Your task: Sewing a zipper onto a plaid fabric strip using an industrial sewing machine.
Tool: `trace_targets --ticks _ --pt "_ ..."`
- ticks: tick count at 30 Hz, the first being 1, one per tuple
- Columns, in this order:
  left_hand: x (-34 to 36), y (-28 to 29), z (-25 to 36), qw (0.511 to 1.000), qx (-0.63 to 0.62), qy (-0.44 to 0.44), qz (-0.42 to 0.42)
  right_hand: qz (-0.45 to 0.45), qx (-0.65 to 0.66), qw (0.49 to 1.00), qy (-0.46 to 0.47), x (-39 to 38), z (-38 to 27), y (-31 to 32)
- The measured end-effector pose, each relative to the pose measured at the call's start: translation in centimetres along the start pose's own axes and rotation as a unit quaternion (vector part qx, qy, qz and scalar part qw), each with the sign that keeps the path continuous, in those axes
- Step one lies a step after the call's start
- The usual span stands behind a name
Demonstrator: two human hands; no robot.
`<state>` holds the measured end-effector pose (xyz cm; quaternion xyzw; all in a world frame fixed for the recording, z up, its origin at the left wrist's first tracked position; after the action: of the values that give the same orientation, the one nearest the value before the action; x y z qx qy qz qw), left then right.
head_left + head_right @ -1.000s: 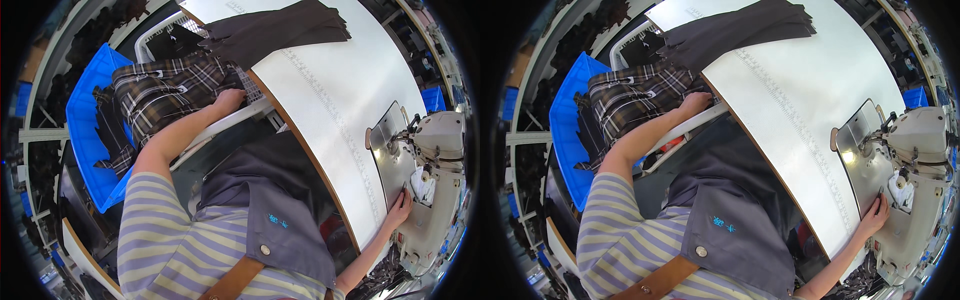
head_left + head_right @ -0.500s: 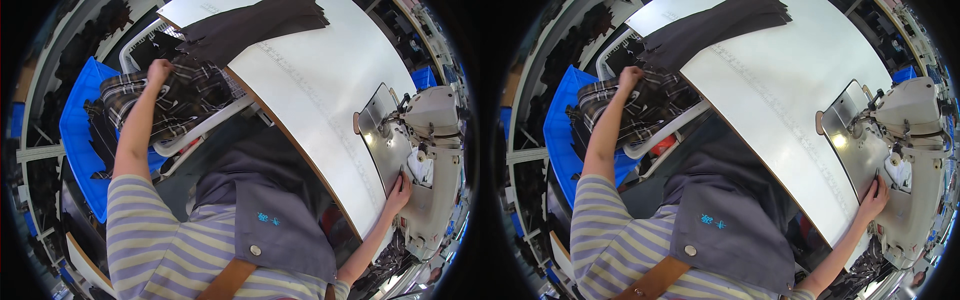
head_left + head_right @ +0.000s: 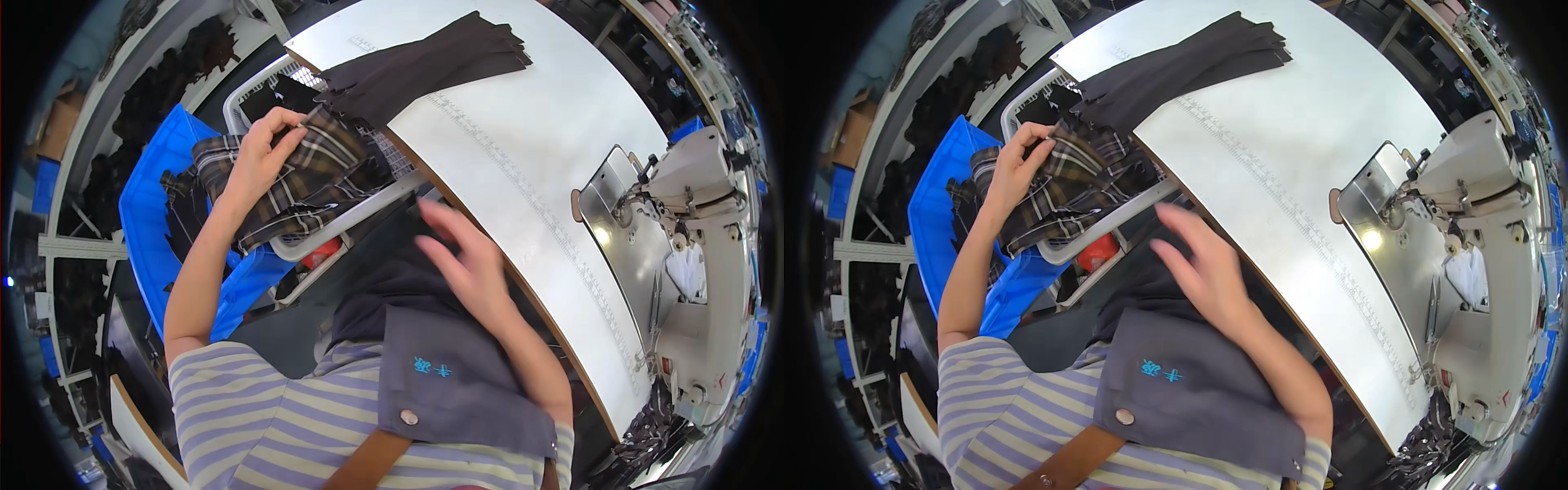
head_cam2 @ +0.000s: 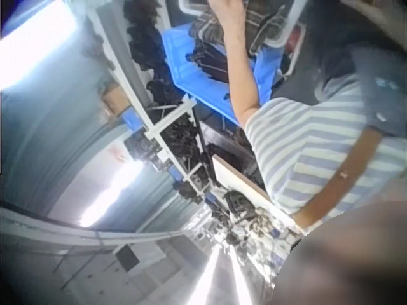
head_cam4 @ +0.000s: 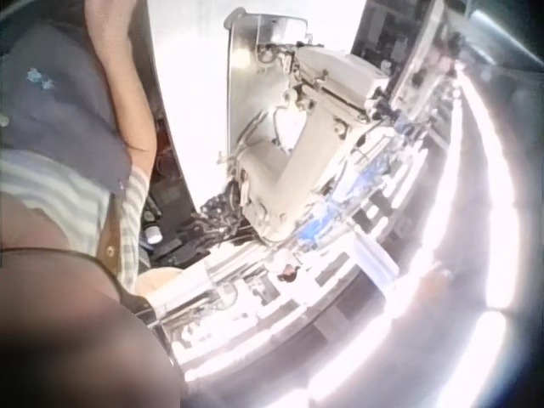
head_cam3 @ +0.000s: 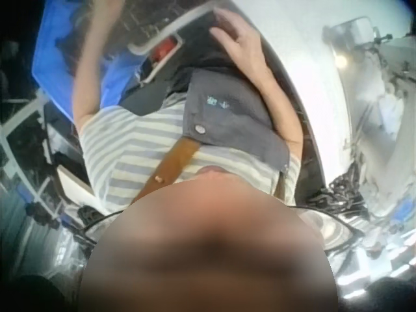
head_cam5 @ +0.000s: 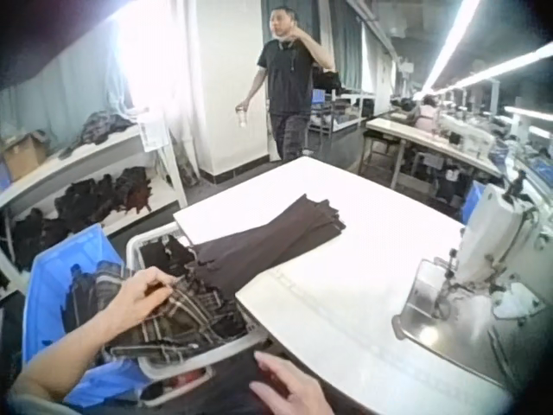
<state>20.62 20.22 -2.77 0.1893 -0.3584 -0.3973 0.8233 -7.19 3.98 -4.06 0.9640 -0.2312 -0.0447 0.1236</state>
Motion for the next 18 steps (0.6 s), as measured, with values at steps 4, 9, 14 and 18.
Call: trace_targets --ticks 4,9,14,18 --pt "2.1 -0.6 1.9 0.997 -0.024 0.005 -0.079 -0.043 0.167 0.984 0.039 9.8 3.3 -5.9" --pt "3.9 0.9 1.8 0.938 -0.266 0.184 -0.122 -0.028 0.214 0.976 -0.006 13.2 3.0 -8.7" --pt "5.4 0.5 -0.6 0.946 -0.227 0.180 -0.142 0.045 0.218 0.974 0.037 13.1 3.1 -9.7" --pt "5.9 0.4 -1.0 0.975 -0.148 0.113 -0.123 0.009 0.208 0.977 -0.052 12.7 2.5 -8.7"
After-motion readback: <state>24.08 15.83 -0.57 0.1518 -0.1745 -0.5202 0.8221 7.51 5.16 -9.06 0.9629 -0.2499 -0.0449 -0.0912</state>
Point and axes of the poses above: each hand's wrist, its own x-axis towards the middle knuckle, its own y-axis out of the back of the hand, z = x × y, the point moved 1 cm from there along x, towards the middle knuckle, and after that the axes turned 10 degrees about -y, right-handed, at the moved point
